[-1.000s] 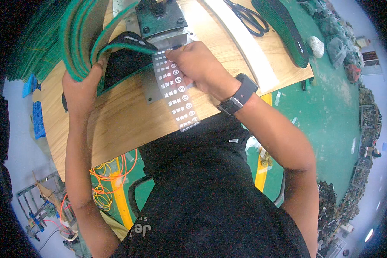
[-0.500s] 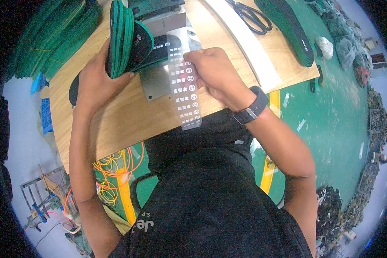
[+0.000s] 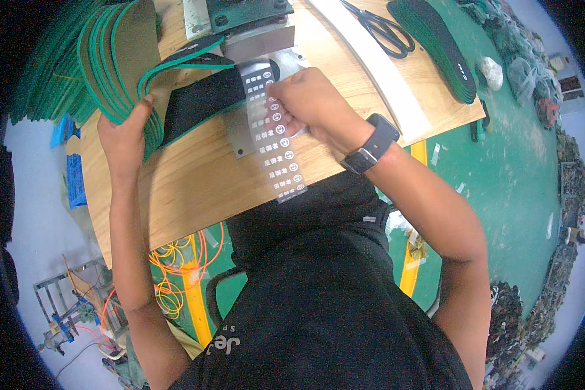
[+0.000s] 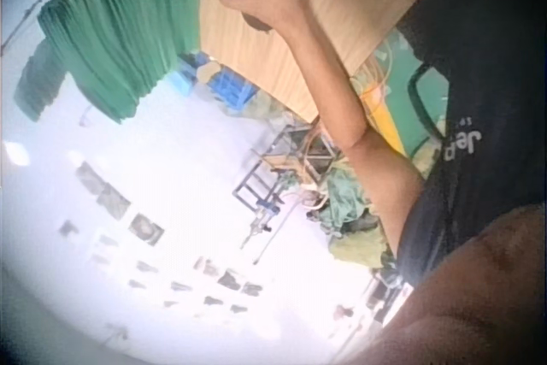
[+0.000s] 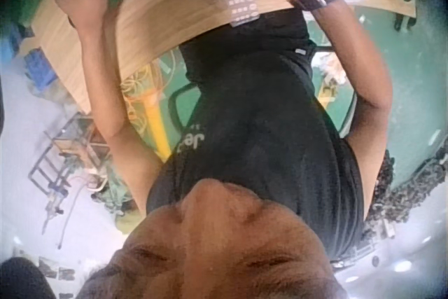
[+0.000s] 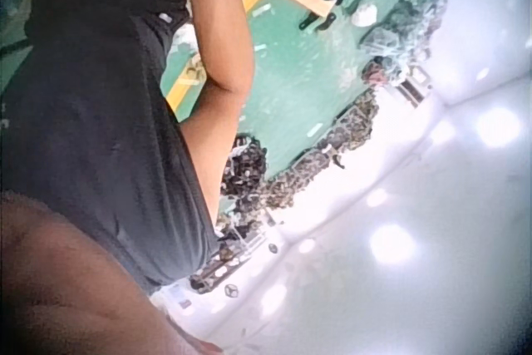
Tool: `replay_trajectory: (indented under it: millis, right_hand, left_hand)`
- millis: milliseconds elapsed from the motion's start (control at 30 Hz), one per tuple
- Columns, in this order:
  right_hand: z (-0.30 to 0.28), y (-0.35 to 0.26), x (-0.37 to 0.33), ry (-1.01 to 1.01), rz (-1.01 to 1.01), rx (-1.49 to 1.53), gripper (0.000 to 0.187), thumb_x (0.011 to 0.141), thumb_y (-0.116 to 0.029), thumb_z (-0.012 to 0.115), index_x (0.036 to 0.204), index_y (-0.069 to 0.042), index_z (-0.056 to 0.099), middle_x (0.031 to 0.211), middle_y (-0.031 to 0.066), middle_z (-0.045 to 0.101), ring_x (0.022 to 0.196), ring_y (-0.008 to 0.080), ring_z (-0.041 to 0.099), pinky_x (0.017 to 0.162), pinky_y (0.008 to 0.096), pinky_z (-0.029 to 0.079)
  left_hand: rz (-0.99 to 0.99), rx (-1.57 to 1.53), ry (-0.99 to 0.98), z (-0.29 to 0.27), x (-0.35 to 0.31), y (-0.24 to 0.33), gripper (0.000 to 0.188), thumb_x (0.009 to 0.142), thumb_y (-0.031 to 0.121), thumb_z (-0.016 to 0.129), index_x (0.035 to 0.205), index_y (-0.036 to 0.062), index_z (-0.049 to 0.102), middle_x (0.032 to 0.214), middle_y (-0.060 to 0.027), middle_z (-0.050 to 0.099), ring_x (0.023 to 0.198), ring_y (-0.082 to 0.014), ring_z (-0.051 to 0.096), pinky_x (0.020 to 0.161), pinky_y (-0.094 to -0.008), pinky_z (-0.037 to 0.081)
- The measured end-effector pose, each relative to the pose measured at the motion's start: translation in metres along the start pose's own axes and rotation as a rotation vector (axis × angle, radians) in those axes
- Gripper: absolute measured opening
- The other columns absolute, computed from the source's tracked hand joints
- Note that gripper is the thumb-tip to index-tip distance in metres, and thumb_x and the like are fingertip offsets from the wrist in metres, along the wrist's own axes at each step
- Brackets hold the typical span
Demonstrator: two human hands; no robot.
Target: The person applies adhesive labels to a series of green shoe insoles, then bundles them together with a rubber band and continues applying labels to the next batch.
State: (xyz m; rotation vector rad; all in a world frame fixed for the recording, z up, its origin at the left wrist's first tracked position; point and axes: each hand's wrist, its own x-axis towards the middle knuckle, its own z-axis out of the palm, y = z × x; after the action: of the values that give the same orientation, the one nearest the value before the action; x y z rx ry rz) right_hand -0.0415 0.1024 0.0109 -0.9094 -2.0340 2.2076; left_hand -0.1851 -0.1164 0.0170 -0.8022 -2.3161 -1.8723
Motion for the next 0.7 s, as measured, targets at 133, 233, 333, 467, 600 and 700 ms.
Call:
replay_trajectory:
  millis: [133,233,333,467,600,700]
  right_hand:
    - [0.0009,-0.0018,0.0024,-0.019,-0.021,-0.076,0.026,0.088,-0.014,0.057,0.073,0.008,0.060,0.062,0.0113,0.061,0.050,0.0173,0.063,0.038,0.0234,0.047]
    - [0.0050,-0.0065,0.0038,-0.018,-0.021,-0.111,0.025,0.088,-0.014,0.057,0.074,0.007,0.060,0.063,0.0117,0.062,0.050,0.0168,0.063,0.038,0.0236,0.048]
    - [0.0055,-0.0070,0.0058,-0.032,-0.023,-0.128,0.025,0.089,-0.014,0.057,0.075,0.006,0.060,0.063,0.0113,0.062,0.050,0.0165,0.063,0.038,0.0237,0.048]
    - [0.0065,-0.0075,0.0032,-0.016,-0.027,-0.156,0.025,0.089,-0.014,0.057,0.076,0.006,0.060,0.063,0.0113,0.062,0.050,0.0163,0.063,0.038,0.0233,0.047]
    - [0.0059,-0.0089,0.0041,-0.018,-0.006,-0.154,0.024,0.089,-0.015,0.057,0.076,0.006,0.060,0.062,0.0114,0.062,0.049,0.0159,0.062,0.037,0.0227,0.046]
    - [0.0043,-0.0071,0.0063,-0.027,0.009,-0.147,0.025,0.090,-0.015,0.057,0.076,0.005,0.061,0.062,0.0112,0.063,0.047,0.0153,0.061,0.037,0.0226,0.045]
  left_hand:
    - [0.008,0.029,0.014,0.0006,-0.0003,0.0007,0.020,0.075,0.013,0.070,0.090,-0.0001,0.065,0.080,-0.0022,0.065,0.071,-0.0068,0.055,0.068,-0.0233,0.045]
    - [0.009,0.024,0.007,0.0011,-0.0016,0.0004,0.019,0.075,0.013,0.069,0.089,0.0003,0.066,0.079,-0.0017,0.065,0.070,-0.0066,0.055,0.067,-0.0231,0.045]
    - [-0.008,0.035,0.006,-0.0012,-0.0018,0.0004,0.018,0.075,0.013,0.070,0.087,0.0005,0.066,0.078,-0.0012,0.065,0.069,-0.0064,0.055,0.066,-0.0231,0.045]
    - [0.006,0.060,-0.005,-0.0006,-0.0025,0.0008,0.018,0.075,0.013,0.070,0.086,0.0006,0.066,0.076,-0.0006,0.064,0.067,-0.0062,0.054,0.065,-0.0232,0.045]
    - [0.000,0.088,-0.001,-0.0011,-0.0020,0.0024,0.018,0.075,0.014,0.070,0.086,0.0008,0.066,0.076,-0.0006,0.064,0.068,-0.0062,0.054,0.065,-0.0231,0.045]
    - [-0.032,0.110,0.013,0.0021,-0.0055,0.0041,0.019,0.075,0.014,0.071,0.087,0.0006,0.066,0.077,-0.0009,0.065,0.069,-0.0062,0.055,0.067,-0.0228,0.045]
